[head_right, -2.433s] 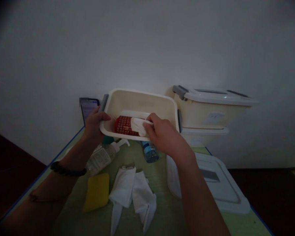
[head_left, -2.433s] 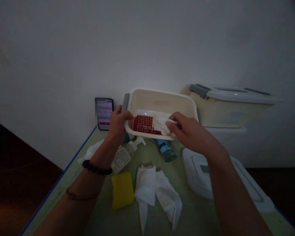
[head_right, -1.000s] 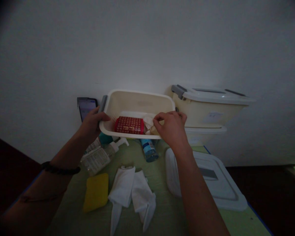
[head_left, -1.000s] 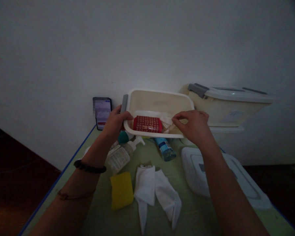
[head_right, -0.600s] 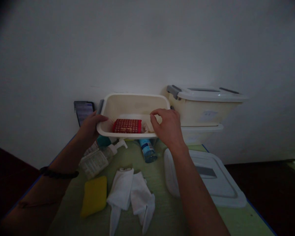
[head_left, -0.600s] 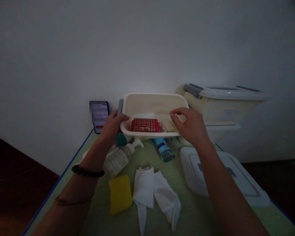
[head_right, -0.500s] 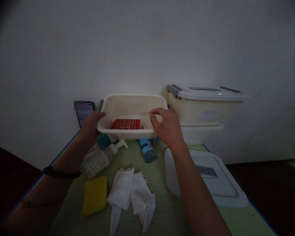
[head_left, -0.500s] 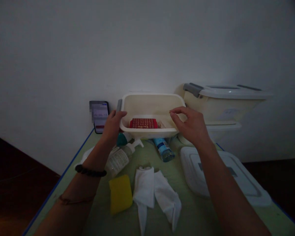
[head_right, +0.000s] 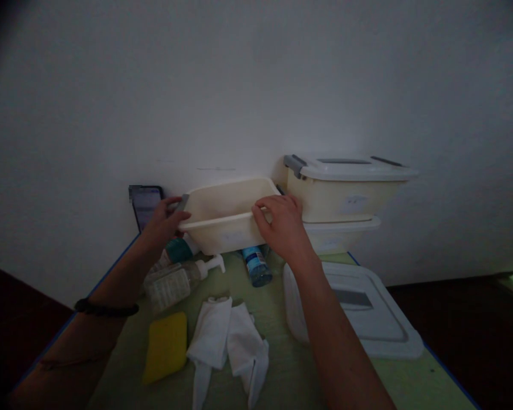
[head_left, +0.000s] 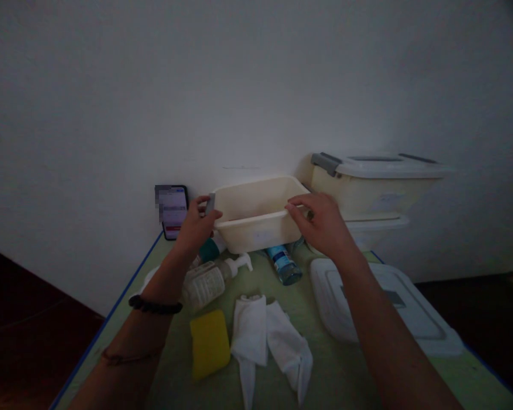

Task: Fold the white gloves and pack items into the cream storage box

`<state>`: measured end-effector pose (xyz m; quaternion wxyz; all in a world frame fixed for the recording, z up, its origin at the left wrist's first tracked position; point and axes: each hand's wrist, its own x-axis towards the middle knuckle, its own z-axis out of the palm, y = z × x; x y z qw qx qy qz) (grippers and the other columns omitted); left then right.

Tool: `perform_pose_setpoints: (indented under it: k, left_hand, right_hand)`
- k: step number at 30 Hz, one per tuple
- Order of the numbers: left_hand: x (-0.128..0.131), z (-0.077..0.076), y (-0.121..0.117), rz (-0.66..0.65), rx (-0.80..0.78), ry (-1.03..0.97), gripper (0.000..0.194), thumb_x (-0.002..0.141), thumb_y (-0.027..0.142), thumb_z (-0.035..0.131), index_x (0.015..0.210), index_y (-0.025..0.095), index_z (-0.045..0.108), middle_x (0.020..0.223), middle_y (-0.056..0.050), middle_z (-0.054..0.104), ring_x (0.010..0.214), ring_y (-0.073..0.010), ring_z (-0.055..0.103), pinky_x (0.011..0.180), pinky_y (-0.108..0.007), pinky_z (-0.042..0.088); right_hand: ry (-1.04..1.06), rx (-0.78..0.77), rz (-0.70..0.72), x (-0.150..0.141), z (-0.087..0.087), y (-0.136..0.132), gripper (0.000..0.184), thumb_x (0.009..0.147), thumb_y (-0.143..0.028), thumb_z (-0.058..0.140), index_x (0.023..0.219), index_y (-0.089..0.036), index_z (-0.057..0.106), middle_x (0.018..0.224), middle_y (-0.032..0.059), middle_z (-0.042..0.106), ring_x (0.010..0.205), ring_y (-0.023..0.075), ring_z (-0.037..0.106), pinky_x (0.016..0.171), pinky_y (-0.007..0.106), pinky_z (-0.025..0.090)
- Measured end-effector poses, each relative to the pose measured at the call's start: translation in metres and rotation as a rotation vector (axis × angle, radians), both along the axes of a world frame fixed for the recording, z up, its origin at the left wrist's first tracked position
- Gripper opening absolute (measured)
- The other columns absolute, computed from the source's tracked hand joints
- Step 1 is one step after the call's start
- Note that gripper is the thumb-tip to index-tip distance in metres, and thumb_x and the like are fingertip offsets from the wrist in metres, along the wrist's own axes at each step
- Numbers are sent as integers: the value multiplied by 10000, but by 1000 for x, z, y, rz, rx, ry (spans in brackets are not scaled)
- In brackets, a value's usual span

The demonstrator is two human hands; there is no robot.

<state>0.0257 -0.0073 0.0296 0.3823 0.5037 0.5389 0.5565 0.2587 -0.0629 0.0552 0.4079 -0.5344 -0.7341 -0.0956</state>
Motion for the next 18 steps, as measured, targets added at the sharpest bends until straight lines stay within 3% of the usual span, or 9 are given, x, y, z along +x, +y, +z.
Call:
perform_pose_setpoints:
  k: [5,11,15,18]
  left_hand:
    - [0,0,-3,-20,-17,48,483,665,116,587,1134,209,519,1006,-43,577,586,-83,533,440,-168,444]
    - [2,-1,-2,-40,-19,115,503,690,160,568,1186,199,493,1101,-86,593,727,-135,594,507,-200,490]
    - [1,-7,2,-5,33,242,513,703,218,572,1209,188,497,1226,-127,559,1019,-239,599,769,-347,546]
    - [-3,-6,4,6,94,384,516,700,220,571,1209,145,525,1304,-161,516,1246,-302,479,1010,-463,429]
  right_hand:
    - [0,84,103,10,0,-10,143,867,-212,545,882,-150,673,984,119,711,960,224,641,918,377,455]
    - [22,71,81,24,-5,-25,168,852,-218,558,982,-172,653,1163,140,607,1134,229,557,994,401,424]
    - [13,34,38,19,1,-17,166,847,-233,564,958,-168,668,1042,120,660,1042,247,589,965,435,423]
    - [-8,-26,62,14,8,-9,153,862,-239,550,879,-164,682,895,89,704,914,238,629,928,443,431]
